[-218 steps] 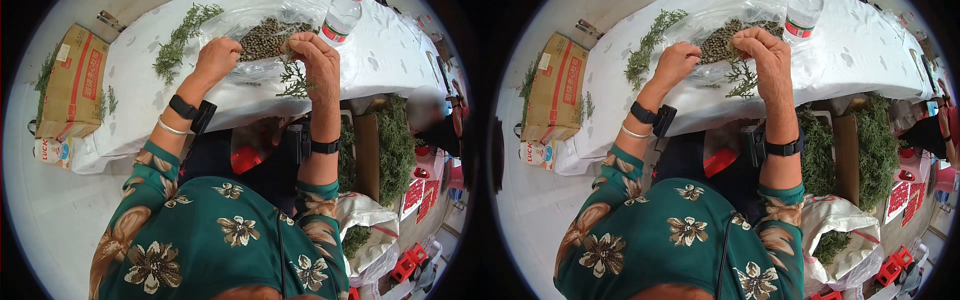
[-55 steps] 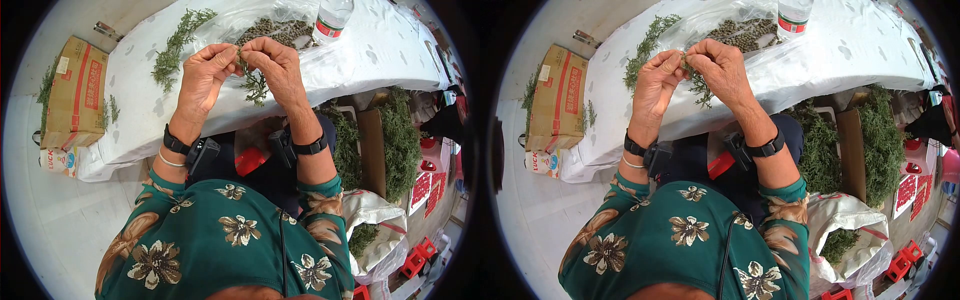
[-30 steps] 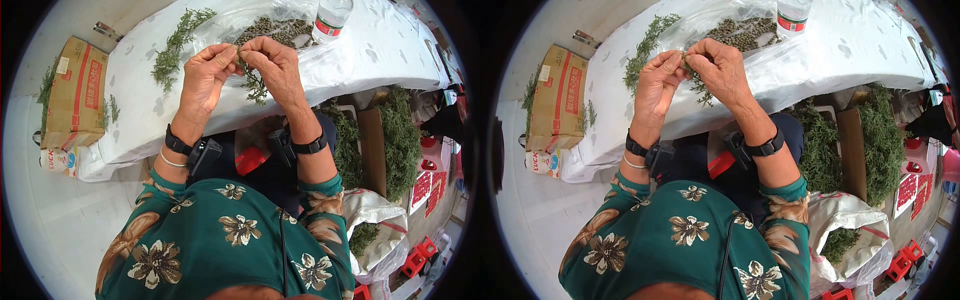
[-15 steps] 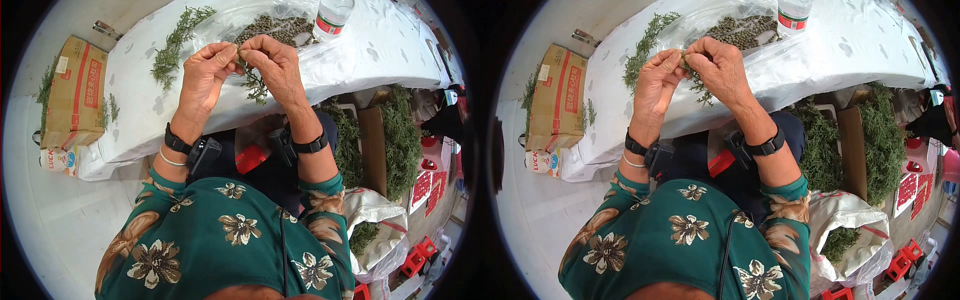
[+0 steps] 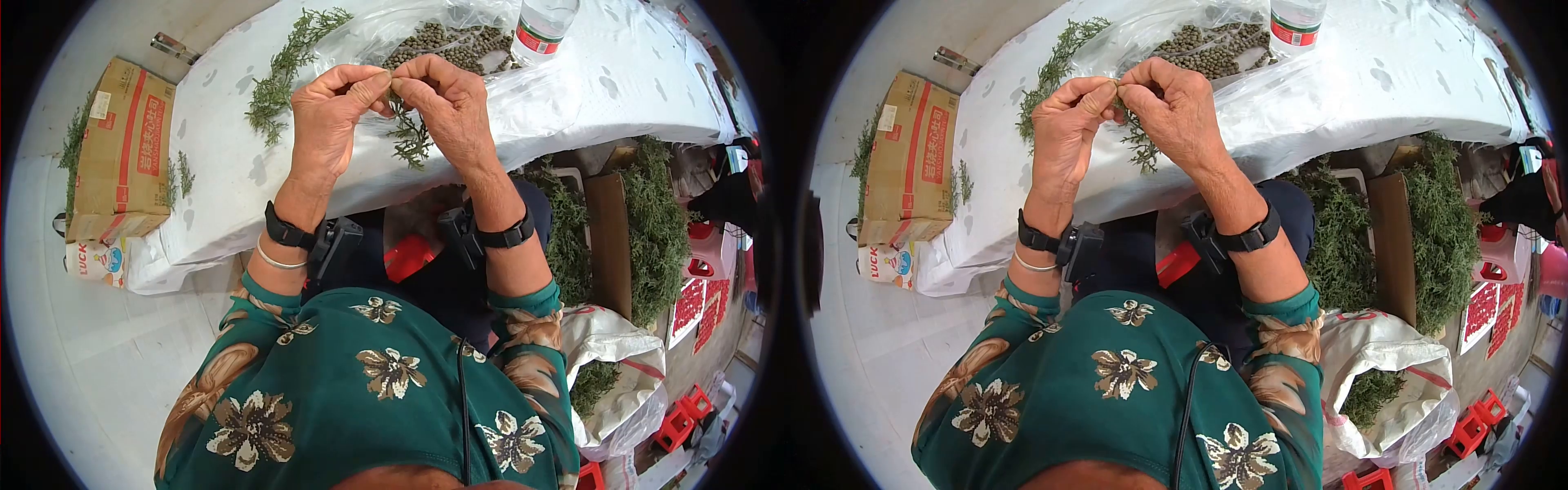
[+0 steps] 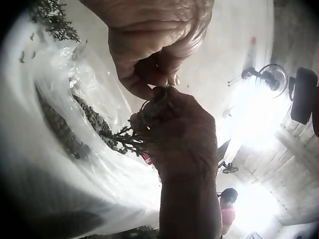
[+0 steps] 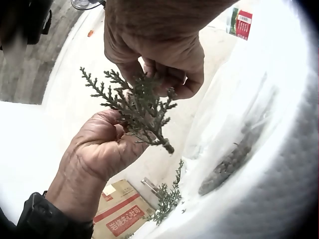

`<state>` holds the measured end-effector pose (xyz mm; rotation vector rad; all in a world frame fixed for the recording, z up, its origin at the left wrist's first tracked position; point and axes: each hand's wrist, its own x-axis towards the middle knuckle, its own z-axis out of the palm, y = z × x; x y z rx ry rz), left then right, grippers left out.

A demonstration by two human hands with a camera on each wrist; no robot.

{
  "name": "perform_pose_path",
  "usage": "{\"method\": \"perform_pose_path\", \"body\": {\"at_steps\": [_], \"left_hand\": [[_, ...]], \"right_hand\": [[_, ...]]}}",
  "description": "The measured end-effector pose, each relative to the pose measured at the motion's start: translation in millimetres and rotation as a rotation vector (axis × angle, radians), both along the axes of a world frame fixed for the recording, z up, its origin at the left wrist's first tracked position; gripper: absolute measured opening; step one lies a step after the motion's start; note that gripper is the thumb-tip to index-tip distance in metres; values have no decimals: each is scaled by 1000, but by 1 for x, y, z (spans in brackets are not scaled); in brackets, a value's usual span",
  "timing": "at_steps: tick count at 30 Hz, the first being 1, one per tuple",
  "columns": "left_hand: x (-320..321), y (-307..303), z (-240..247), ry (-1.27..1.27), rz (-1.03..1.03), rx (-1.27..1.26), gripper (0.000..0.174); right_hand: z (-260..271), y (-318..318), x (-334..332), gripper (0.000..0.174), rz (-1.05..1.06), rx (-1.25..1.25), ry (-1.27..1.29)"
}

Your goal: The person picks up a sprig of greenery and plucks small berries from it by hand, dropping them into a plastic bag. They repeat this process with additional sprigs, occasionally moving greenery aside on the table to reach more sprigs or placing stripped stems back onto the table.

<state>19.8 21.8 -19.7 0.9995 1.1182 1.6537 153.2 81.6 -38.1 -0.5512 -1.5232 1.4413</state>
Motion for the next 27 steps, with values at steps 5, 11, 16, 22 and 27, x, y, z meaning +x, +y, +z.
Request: {"method": "perform_pose_path", "body": {"at_steps": [5,11,16,22,27], "left_hand": [[-4,1,-2,-159,22,-42,16],[-12,-1,0,-268,-12,-70,17],[-12,-2,-2,-296,-45,-82,16],[-11,-1,-4,-350,-51,-86,16],[-9,0,-7,-381,-69,-97,15]], "right_hand": [[2,0,-3,11,36,-82,58],[7,-2,-4,11,122,-229,135],[5,0,-4,11,126,-206,146],[2,0,-6,10,87,-166,107],[-1,1,-4,10,64,-98,67]]}}
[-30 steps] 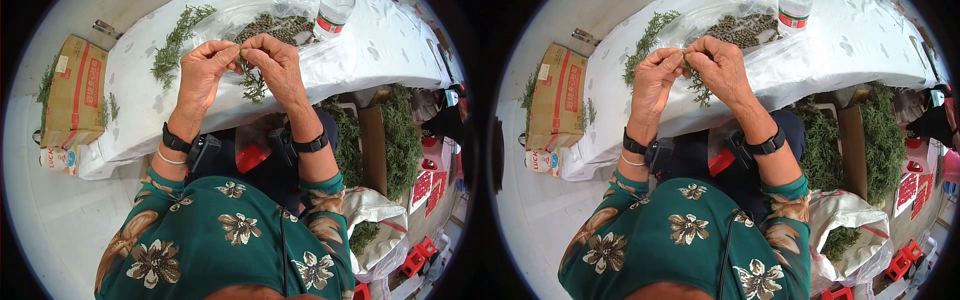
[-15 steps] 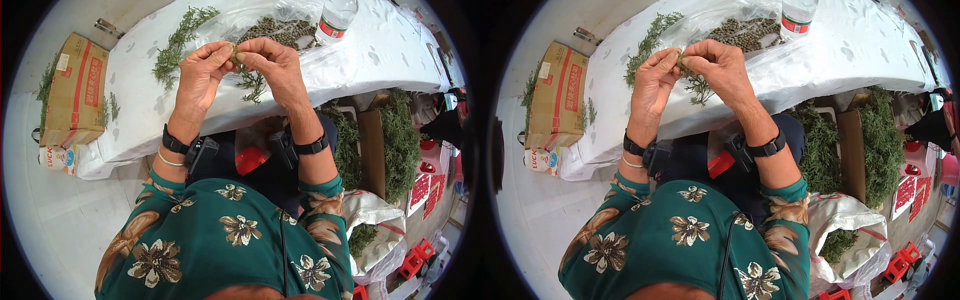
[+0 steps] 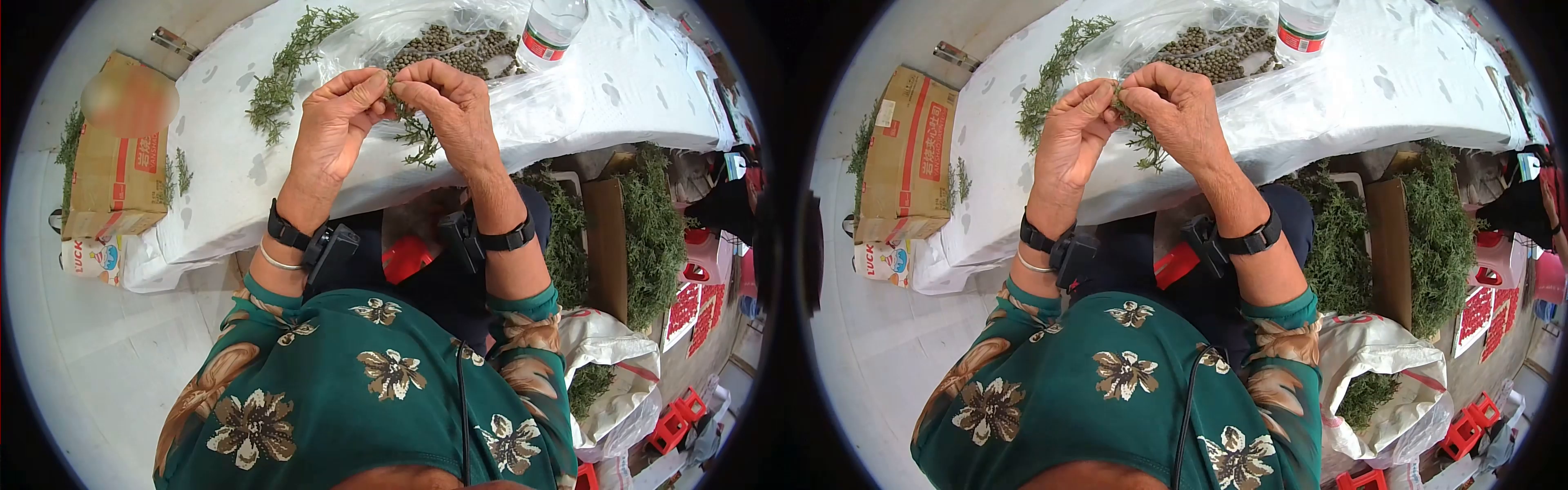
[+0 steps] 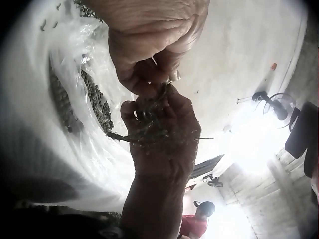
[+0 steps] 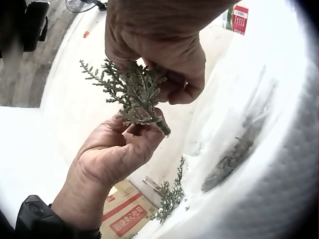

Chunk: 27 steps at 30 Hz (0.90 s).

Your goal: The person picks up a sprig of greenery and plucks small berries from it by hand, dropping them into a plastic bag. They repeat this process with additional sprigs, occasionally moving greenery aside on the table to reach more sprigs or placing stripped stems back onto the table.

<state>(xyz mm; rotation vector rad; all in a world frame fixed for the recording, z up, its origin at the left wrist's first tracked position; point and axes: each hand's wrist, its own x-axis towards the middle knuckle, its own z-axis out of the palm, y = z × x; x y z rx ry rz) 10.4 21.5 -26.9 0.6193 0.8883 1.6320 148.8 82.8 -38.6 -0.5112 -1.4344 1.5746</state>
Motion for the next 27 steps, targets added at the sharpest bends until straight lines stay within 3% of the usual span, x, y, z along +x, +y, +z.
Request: {"method": "perform_pose_path", "body": {"at_steps": [9,14,16,17,19,23,27], "left_hand": [[6,-7,2,211,149,33,20],[-1,-26,9,292,357,123,50],[-5,-37,5,382,290,25,57],[-7,-46,3,389,337,22,57],[-10,-62,0,310,52,-45,45],[-48,-83,-10,199,204,-101,41],[-125,-127,5,497,474,-141,34]], "right_hand": [[1,-6,-8,10,-16,39,-65],[1,-5,-24,10,-32,-14,82],[-1,-8,-42,11,29,-42,149],[0,-12,-52,11,42,-48,167],[2,-21,-68,11,43,-59,198],[-8,-39,-102,19,154,55,136],[0,-48,-115,25,172,119,-70]]}}
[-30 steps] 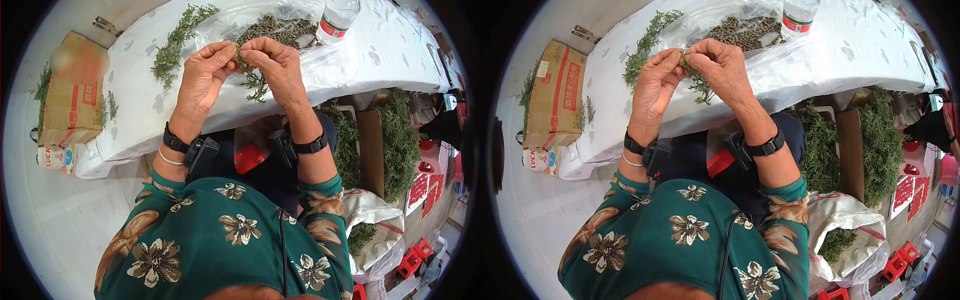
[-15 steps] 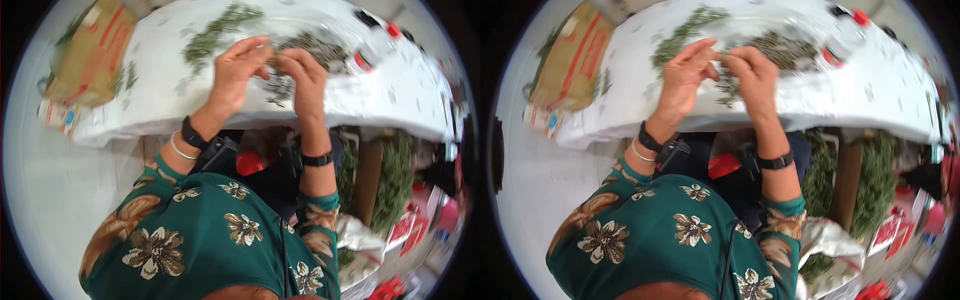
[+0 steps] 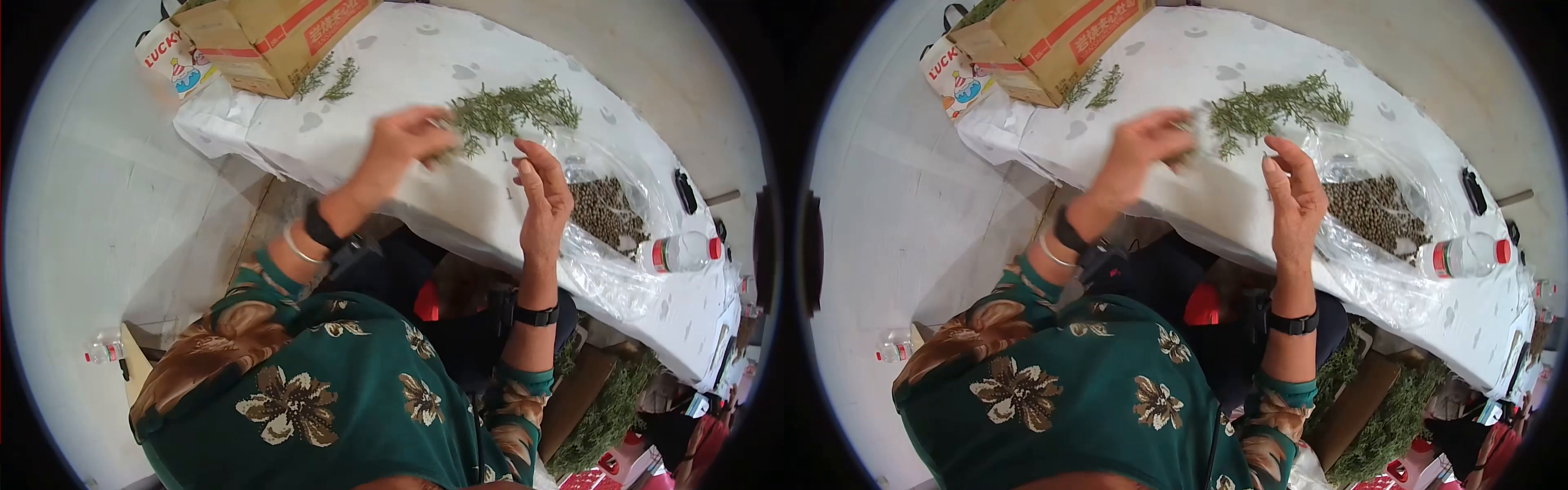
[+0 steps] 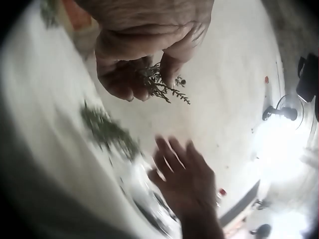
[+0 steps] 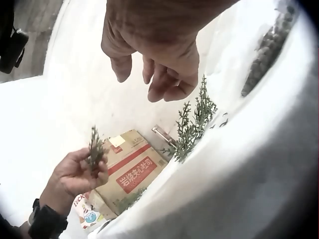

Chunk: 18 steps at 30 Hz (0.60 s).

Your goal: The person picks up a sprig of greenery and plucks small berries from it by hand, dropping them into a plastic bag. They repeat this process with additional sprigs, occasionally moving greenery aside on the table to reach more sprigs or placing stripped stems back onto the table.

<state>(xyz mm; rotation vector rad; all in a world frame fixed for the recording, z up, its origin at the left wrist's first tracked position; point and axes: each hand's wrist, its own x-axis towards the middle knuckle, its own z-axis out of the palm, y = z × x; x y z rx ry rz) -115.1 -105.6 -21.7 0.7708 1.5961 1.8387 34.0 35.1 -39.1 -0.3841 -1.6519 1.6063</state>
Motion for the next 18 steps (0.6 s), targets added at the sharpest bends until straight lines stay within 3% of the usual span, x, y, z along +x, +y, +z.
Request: {"method": "perform_pose_path", "body": {"at_steps": [4,6,7,10,11,14,18], "left_hand": [[-114,-45,14,630,502,-251,45],[-149,-58,20,979,533,-481,42],[-152,-60,16,970,521,-473,42],[-144,-57,6,1335,646,-332,41],[-131,-53,1,1321,610,-323,41],[-85,-27,-9,931,246,-371,39],[-41,19,-21,1148,-34,-328,34]], "right_hand": [[5,10,2,30,53,-81,-31],[1,12,7,29,47,-102,-41],[0,17,7,28,42,-109,-32],[-2,25,7,26,4,-118,-20],[-3,27,11,25,-15,-114,-19],[-3,39,27,23,-78,-99,-30],[-2,43,43,21,-93,-116,-18]]}}
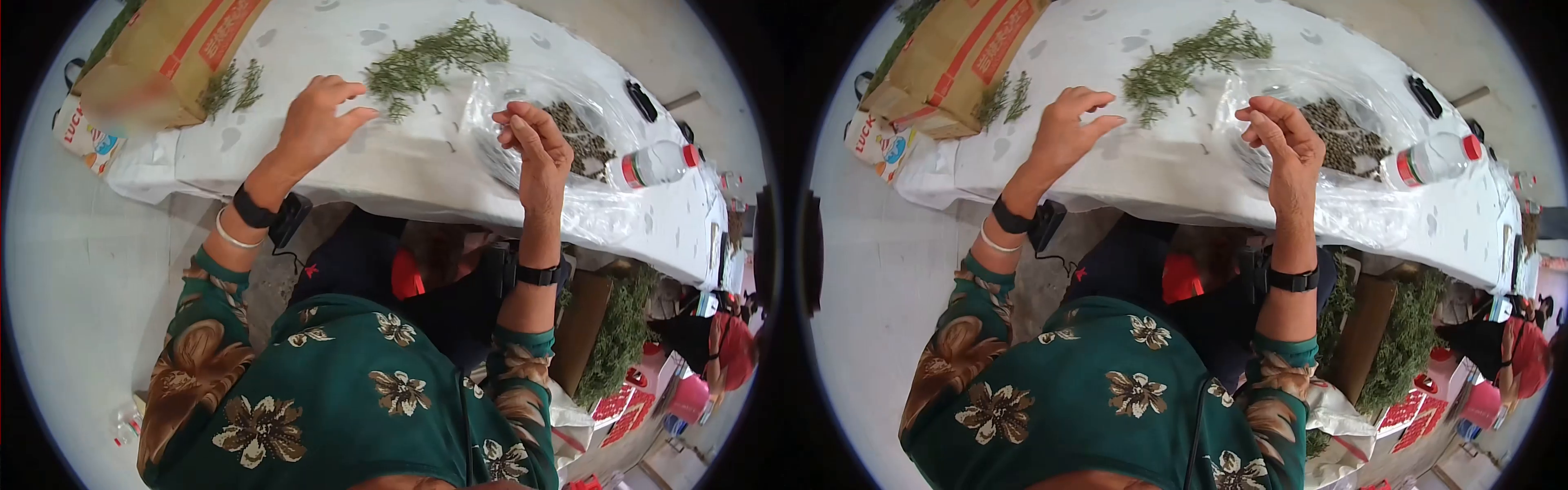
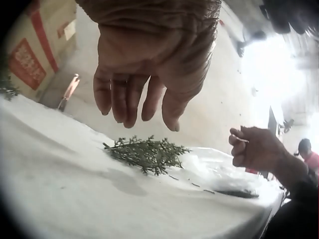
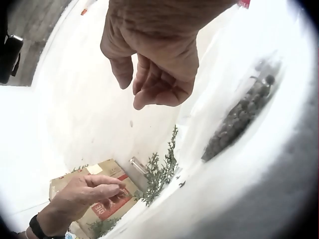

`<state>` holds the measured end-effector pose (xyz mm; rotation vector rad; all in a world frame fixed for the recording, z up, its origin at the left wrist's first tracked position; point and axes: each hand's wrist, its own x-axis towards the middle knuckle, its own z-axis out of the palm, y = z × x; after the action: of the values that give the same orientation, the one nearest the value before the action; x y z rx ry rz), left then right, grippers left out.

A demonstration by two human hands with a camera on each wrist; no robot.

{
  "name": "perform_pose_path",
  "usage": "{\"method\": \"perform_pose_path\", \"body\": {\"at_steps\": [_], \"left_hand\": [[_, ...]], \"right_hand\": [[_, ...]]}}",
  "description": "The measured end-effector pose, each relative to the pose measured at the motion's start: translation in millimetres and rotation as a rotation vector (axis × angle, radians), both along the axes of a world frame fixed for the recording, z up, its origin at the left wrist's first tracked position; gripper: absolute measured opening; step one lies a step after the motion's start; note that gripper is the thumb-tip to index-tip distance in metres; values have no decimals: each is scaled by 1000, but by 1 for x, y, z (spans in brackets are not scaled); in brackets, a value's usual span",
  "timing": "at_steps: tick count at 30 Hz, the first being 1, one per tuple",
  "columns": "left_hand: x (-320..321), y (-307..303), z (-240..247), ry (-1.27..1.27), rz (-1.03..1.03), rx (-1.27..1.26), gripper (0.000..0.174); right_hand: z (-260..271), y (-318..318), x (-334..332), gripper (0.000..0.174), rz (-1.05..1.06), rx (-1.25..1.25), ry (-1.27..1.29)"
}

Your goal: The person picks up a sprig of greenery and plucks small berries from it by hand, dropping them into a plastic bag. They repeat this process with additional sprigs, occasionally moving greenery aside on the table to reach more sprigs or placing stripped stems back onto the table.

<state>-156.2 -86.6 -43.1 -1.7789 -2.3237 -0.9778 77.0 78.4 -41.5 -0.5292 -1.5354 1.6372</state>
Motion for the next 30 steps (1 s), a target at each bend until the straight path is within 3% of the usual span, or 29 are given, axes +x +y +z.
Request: {"method": "perform_pose_path", "body": {"at_steps": [5,8,12,17,20,21,24,25,28,30], "left_hand": [[34,46,2,222,-125,49,31],[37,73,-9,376,-159,-46,31],[30,98,-27,322,-40,-265,27],[23,100,-18,194,18,-338,22],[20,91,17,-486,123,-34,18],[14,87,21,-477,120,-33,18],[-5,78,33,-1244,-67,260,20],[-3,77,35,-1235,-81,266,20],[10,72,32,-1902,-140,331,21],[17,74,37,-1927,-232,357,21]], "right_hand": [[4,-2,19,20,-18,6,-9],[8,-7,28,19,-31,19,-14],[13,-13,37,18,-28,43,14],[8,-9,47,18,-39,83,37],[7,-5,51,18,-54,105,51],[5,-5,52,17,-55,112,49],[2,-7,51,17,-49,123,36],[0,-6,50,17,-48,118,19],[-8,-3,45,17,-36,118,-9],[-11,-1,41,18,6,113,-34]]}}
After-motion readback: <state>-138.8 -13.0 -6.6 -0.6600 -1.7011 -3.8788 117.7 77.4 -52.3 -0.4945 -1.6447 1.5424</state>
